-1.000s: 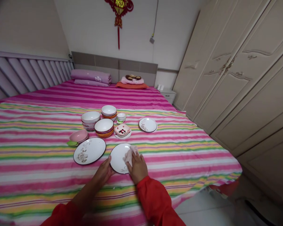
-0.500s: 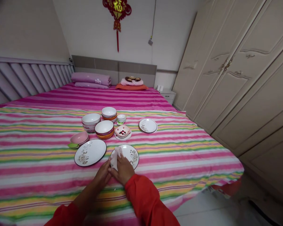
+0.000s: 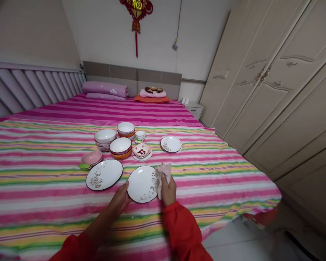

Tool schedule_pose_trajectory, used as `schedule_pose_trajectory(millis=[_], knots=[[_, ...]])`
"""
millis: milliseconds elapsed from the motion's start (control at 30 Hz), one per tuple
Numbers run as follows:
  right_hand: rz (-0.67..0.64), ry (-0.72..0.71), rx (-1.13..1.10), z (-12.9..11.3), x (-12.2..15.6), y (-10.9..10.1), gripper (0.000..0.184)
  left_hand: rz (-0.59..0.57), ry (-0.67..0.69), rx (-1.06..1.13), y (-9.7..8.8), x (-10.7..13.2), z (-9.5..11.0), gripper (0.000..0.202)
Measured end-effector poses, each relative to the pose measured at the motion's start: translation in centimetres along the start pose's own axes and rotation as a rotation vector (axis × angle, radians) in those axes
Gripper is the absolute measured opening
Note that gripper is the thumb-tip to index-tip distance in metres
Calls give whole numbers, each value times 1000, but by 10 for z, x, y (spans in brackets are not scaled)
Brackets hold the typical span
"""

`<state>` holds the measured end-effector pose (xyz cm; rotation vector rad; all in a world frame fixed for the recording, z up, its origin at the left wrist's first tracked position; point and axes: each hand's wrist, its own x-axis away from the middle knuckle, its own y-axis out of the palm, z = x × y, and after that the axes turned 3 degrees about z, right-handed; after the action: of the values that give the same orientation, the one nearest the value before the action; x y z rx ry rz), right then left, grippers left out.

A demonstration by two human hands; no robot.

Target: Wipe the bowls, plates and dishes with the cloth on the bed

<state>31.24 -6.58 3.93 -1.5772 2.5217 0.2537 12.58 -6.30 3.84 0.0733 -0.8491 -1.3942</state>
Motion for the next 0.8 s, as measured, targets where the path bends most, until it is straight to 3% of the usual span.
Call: schedule_pose_trajectory(millis=[133,333,467,667,800], knots=[[-7,158,-129,6,-7,24,44,-4,-18,15,1,3,2,44],[186,359,-409,13,30,39,64,-22,-10,41,-3,-1,-1,43],[226,429,-472,6,51,45,52,-27,27,66,-7,-6,-4,42],[210,487,-440,1,51,35,42,-82,51,61,-7,-2,-7,38],[215,388,-322,-3,38,21,28,-57,57,-16,-7,1,-8,35]])
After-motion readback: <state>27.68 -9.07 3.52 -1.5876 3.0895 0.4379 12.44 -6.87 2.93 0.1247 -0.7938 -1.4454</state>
